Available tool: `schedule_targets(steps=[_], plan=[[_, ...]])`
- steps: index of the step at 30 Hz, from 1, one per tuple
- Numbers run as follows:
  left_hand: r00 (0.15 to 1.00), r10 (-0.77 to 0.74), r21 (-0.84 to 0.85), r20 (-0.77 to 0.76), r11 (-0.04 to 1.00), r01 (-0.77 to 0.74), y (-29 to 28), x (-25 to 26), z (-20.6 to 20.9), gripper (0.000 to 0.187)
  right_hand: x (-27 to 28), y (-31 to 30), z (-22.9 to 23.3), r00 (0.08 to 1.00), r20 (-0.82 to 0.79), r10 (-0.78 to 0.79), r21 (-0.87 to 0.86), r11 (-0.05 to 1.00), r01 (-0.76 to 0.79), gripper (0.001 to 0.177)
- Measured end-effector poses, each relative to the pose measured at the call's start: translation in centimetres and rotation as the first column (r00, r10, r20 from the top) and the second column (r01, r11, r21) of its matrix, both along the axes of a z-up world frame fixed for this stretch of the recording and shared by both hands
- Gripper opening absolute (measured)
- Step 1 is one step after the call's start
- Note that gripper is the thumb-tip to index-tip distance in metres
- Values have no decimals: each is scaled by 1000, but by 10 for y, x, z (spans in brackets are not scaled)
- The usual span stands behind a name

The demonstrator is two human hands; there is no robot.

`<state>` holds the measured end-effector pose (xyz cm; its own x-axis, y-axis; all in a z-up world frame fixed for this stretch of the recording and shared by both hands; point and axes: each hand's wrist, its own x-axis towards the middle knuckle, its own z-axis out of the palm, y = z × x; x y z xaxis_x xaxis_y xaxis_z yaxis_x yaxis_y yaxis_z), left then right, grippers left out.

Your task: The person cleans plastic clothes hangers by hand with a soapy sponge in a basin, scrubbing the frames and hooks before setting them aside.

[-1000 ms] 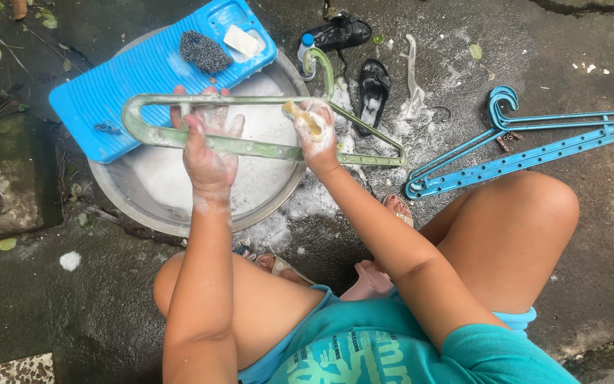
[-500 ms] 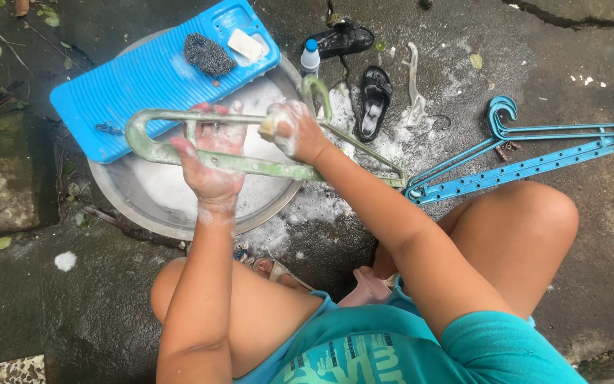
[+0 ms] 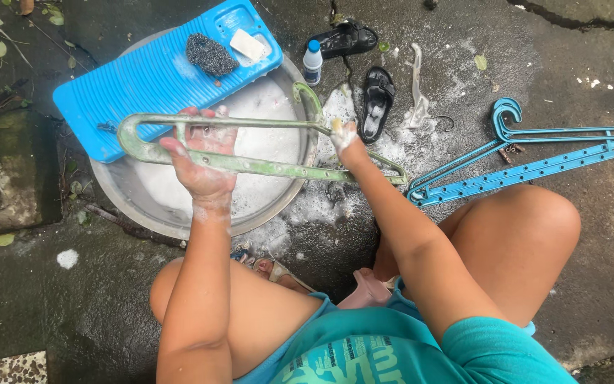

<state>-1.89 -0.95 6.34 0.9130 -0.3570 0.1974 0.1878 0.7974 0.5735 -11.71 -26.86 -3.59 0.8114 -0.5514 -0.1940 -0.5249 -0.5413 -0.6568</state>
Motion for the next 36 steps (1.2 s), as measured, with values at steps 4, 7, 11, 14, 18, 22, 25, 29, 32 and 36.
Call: schedule_targets(steps=[4,7,11,14,18,22,25,29,32,36], plan=[[996,-50,18,76,999,48,-1,-8,9,74,14,7,-6,980,189,62,23,997,-67,46],[985,-104,29,141,994,101,0,-13,14,74,8,4,-4,981,166,102,-75,993,-91,42],[991,-53,56,122,997,46,6,-7,7,79,-13,-7,9,968,151,200,-149,973,-178,36],[992,-96,89,87,992,88,4,-5,6,86,-8,-7,0,976,134,170,-73,984,-161,65],[957,-280,-81,79,955,286,4,0,14,105,12,-2,-15,965,240,-105,252,967,43,53],[906,-370,-11,-204,927,376,-15,11,-10,102,34,19,-26,827,560,-53,255,961,-111,35],[945,-312,476,-92,820,317,-31,22,-47,89,45,44,-42,759,608,235,-168,972,-166,25],[933,-360,447,5,835,320,-41,24,-105,53,36,78,-59,709,698,-97,512,761,-400,41],[941,-339,469,12,832,294,-37,21,-110,50,25,81,-23,767,642,14,304,913,-272,24],[948,-316,625,-25,736,262,-37,5,-77,61,24,88,26,617,719,320,-168,941,-293,16]])
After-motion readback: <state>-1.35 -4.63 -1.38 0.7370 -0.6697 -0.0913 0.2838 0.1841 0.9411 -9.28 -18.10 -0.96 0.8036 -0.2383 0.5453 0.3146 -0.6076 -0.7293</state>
